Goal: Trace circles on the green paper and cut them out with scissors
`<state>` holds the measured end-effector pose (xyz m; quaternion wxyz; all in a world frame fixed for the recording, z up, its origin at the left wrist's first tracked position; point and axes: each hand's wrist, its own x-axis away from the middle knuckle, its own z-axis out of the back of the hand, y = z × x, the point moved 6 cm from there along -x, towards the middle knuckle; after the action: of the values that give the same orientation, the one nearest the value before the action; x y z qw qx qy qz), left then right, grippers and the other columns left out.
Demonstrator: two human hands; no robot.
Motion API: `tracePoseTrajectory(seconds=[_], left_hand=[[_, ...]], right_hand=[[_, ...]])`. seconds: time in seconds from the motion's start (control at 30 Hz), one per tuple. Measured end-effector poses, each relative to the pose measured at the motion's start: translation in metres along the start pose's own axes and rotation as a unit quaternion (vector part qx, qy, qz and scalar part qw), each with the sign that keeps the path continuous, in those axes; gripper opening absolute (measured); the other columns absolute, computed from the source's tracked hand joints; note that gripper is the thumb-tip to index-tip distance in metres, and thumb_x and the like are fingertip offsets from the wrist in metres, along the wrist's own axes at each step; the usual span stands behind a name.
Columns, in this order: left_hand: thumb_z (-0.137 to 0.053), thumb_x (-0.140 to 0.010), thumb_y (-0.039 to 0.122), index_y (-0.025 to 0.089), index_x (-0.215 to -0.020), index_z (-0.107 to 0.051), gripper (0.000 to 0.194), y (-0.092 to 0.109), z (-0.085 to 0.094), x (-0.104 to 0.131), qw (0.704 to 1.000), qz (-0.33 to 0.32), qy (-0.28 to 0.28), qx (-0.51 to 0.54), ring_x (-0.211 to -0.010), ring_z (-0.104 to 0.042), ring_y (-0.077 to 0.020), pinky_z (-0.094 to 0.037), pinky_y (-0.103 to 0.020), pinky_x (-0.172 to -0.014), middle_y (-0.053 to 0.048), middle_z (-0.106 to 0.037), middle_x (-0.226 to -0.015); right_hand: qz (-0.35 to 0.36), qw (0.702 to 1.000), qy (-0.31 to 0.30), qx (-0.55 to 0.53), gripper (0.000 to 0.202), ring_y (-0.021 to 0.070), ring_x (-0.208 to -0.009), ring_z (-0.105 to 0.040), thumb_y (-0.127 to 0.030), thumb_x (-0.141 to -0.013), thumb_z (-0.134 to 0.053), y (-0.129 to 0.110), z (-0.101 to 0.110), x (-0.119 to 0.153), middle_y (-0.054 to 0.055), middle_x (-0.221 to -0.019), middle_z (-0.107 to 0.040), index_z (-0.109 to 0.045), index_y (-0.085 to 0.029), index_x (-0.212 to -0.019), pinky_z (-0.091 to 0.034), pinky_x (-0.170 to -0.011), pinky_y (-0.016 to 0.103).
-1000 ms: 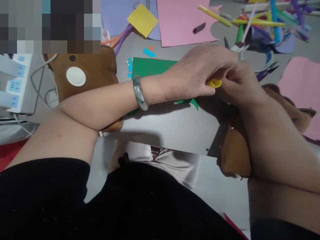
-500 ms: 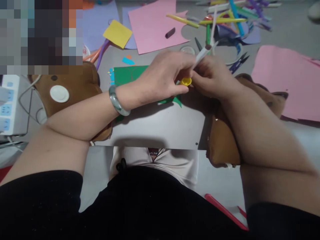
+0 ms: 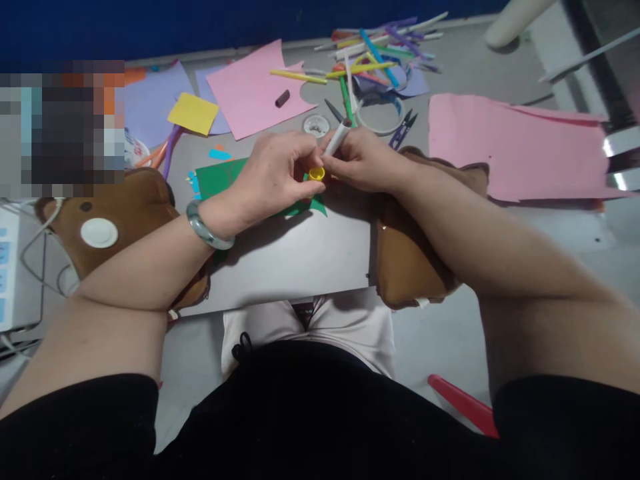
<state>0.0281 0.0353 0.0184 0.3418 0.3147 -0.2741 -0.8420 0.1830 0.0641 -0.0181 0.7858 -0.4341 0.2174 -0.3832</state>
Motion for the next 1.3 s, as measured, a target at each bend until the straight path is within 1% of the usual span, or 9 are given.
tracePoseTrajectory(seconds=[0.2, 0.4, 0.63, 0.73, 0.87, 1.03, 1.17, 1.23, 1.3], left_hand=[[-0.083, -0.077, 0.023, 0.025, -0.086, -0.073, 0.013, -0.001, 0.001, 0.000, 1.000, 0.007, 0.002, -0.002, -0.084, -0.073, -0.0246, -0.058, -0.041, -0.077, -0.004, -0.079, -0.086], [-0.084, -0.075, 0.019, 0.025, -0.078, -0.069, 0.016, 0.000, 0.001, -0.001, 1.000, 0.030, 0.001, 0.004, -0.084, -0.074, -0.0254, -0.059, -0.040, -0.075, -0.003, -0.077, -0.082], [-0.085, -0.074, 0.020, 0.025, -0.078, -0.068, 0.018, -0.003, -0.003, -0.003, 1.000, 0.030, 0.001, 0.000, -0.083, -0.073, -0.0249, -0.057, -0.038, -0.072, -0.004, -0.078, -0.083], [-0.083, -0.074, 0.018, 0.025, -0.078, -0.068, 0.016, -0.002, -0.003, -0.004, 1.000, 0.028, -0.005, -0.009, -0.082, -0.073, -0.0250, -0.057, -0.040, -0.073, -0.004, -0.078, -0.084], [-0.080, -0.073, 0.017, 0.025, -0.077, -0.067, 0.016, 0.000, -0.003, -0.005, 0.999, 0.027, -0.012, -0.017, -0.085, -0.073, -0.0262, -0.057, -0.041, -0.077, -0.004, -0.077, -0.084], [-0.078, -0.075, 0.022, 0.027, -0.077, -0.065, 0.014, -0.002, -0.005, -0.006, 1.000, 0.014, -0.014, 0.005, -0.083, -0.072, -0.0262, -0.056, -0.042, -0.075, -0.004, -0.076, -0.082], [-0.076, -0.074, 0.022, 0.027, -0.077, -0.064, 0.013, -0.003, -0.006, -0.008, 1.000, 0.009, 0.000, 0.010, -0.080, -0.071, -0.0257, -0.055, -0.043, -0.072, -0.004, -0.077, -0.082], [-0.078, -0.070, 0.020, 0.027, -0.072, -0.060, 0.019, -0.002, -0.007, -0.009, 1.000, 0.014, -0.002, 0.004, -0.078, -0.069, -0.0247, -0.054, -0.043, -0.071, -0.003, -0.077, -0.080], [-0.079, -0.067, 0.017, 0.028, -0.068, -0.055, 0.027, -0.001, -0.008, -0.010, 1.000, 0.022, -0.013, 0.000, -0.076, -0.067, -0.0237, -0.052, -0.042, -0.069, -0.002, -0.075, -0.077]], right_hand=[[0.008, 0.998, 0.068, -0.010, 0.042, 0.0149, -0.059, -0.063, -0.062, -0.106, -0.067, 0.011, -0.005, 0.012, -0.002, -0.062, -0.063, -0.066, -0.021, -0.095, -0.050, -0.058, 0.028], [-0.013, 0.991, 0.136, -0.015, 0.048, 0.0157, -0.052, -0.060, -0.070, -0.102, -0.067, 0.006, -0.010, 0.029, 0.000, -0.062, -0.064, -0.063, -0.022, -0.094, -0.049, -0.050, 0.030], [-0.051, 0.981, 0.187, -0.026, 0.048, 0.0164, -0.050, -0.058, -0.071, -0.101, -0.068, 0.004, -0.017, 0.053, 0.001, -0.065, -0.066, -0.060, -0.024, -0.094, -0.050, -0.047, 0.031], [-0.070, 0.975, 0.209, 0.001, 0.048, 0.0179, -0.053, -0.062, -0.071, -0.102, -0.065, -0.002, -0.021, 0.066, 0.003, -0.067, -0.067, -0.061, -0.024, -0.096, -0.053, -0.051, 0.033], [-0.077, 0.973, 0.214, 0.027, 0.048, 0.0185, -0.054, -0.063, -0.070, -0.102, -0.065, -0.012, -0.029, 0.077, 0.004, -0.068, -0.068, -0.062, -0.022, -0.097, -0.056, -0.055, 0.035], [-0.035, 0.969, 0.236, 0.061, 0.041, 0.0179, -0.050, -0.061, -0.063, -0.105, -0.062, -0.019, -0.036, 0.084, 0.001, -0.064, -0.067, -0.062, -0.022, -0.097, -0.052, -0.054, 0.034], [0.001, 0.959, 0.243, 0.145, 0.034, 0.0187, -0.055, -0.063, -0.054, -0.109, -0.056, -0.029, -0.041, 0.091, 0.001, -0.066, -0.068, -0.064, -0.023, -0.098, -0.052, -0.060, 0.034], [0.035, 0.949, 0.226, 0.214, 0.031, 0.0198, -0.065, -0.068, -0.049, -0.111, -0.053, -0.038, -0.047, 0.095, 0.004, -0.076, -0.074, -0.067, -0.023, -0.102, -0.053, -0.064, 0.034], [0.095, 0.931, 0.180, 0.302, 0.028, 0.0224, -0.074, -0.070, -0.041, -0.112, -0.050, -0.049, -0.059, 0.098, 0.008, -0.087, -0.077, -0.070, -0.022, -0.106, -0.053, -0.069, 0.036]])
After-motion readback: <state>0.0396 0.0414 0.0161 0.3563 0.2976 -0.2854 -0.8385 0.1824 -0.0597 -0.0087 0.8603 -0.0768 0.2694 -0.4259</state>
